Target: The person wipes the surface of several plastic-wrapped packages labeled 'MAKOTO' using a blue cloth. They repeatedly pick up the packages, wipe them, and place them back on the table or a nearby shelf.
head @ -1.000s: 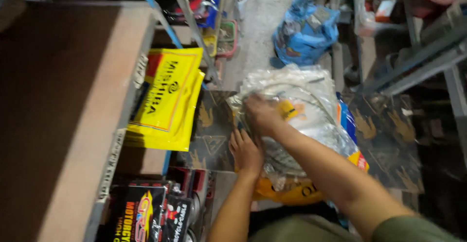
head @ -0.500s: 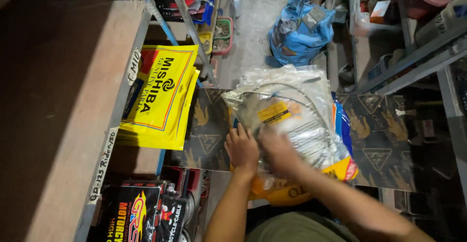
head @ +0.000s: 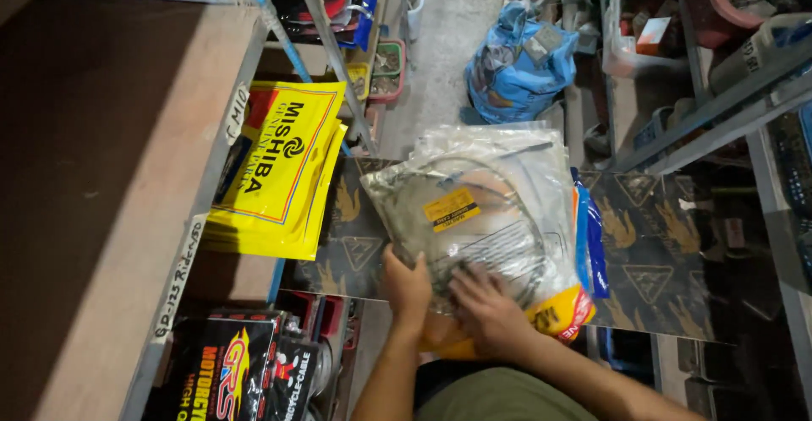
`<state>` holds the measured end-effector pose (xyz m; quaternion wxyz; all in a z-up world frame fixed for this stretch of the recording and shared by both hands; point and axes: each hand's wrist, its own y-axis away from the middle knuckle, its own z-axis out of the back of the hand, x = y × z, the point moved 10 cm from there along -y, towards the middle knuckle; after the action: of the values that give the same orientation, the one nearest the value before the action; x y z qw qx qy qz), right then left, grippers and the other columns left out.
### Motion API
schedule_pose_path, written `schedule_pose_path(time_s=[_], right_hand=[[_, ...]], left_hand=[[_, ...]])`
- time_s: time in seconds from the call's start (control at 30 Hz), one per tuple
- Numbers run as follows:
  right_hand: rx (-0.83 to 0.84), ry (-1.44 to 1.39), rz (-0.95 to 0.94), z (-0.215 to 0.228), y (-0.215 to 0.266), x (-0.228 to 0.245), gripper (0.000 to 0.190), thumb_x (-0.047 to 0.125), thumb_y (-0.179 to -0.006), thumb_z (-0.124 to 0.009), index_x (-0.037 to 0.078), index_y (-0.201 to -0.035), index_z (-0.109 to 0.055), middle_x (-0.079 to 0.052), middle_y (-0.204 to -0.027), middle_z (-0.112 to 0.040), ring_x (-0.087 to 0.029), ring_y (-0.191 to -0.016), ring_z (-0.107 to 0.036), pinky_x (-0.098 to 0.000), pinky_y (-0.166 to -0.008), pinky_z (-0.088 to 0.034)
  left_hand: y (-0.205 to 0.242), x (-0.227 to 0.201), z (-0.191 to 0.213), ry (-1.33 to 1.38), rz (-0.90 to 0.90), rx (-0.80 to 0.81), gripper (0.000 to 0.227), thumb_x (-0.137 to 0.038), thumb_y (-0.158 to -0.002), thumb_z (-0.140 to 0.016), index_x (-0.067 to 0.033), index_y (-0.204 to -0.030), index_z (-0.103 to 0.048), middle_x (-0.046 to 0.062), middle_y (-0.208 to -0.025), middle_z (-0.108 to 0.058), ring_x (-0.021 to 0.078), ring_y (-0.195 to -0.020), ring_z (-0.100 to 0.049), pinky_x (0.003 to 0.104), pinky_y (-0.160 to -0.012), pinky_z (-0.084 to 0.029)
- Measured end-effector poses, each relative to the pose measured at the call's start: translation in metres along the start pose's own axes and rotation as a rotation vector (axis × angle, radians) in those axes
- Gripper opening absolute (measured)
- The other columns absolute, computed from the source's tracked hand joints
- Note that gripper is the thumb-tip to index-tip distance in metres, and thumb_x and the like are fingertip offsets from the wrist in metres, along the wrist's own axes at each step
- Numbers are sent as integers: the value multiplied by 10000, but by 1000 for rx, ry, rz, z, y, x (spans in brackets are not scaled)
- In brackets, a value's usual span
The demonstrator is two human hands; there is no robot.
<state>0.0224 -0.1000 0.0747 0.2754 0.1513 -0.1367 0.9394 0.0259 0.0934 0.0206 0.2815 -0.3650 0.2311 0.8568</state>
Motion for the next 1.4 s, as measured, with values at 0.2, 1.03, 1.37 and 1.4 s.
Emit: schedule_pose_path(time_s=[0.2, 1.03, 1.37, 1.4], right_hand=[[-140, 86, -187, 30, 18, -99, 563, 289, -1007, -506, 30, -1507, -485, -160, -1570, -469, -397, -1449, -379, -502, -1238, -173], [-199, -17, 124, 13, -30, -10, 483, 348, -979, -561, 165, -1425, -576, -86, -1481, -574, -289, -1322, -579, -466, -1069, -427], [19, 322, -315, 13, -45, -133, 594, 317, -961, -530, 165, -1533, -475, -76, -1607, -447, -367, -1422, -454, -649, -1054, -406], [45, 258, -180, 6, -45, -112, 641, 297, -938, -558, 165, -1552, -433, -78, -1579, -470, -306, -1354, -537, -587, -1030, -458]], left_hand=[[-17, 27, 18, 181, 85, -100, 606, -330, -793, -831, -92, -1319, -647, 241, -1187, -714, 419, -1151, -671, 500, -968, -549], [1, 38, -40, 663, 97, 204, 473, -96, -951, -654, -6, -1401, -539, 310, -1265, -664, 392, -1213, -650, 529, -1016, -526], [16, -10, -3, 565, 48, 63, 442, -148, -974, -631, -26, -1392, -553, 283, -1253, -674, 377, -1242, -635, 506, -1053, -492], [18, -26, 10, 611, -43, 13, 416, -126, -984, -593, -11, -1384, -566, 302, -1247, -670, 393, -1234, -634, 517, -1057, -477]])
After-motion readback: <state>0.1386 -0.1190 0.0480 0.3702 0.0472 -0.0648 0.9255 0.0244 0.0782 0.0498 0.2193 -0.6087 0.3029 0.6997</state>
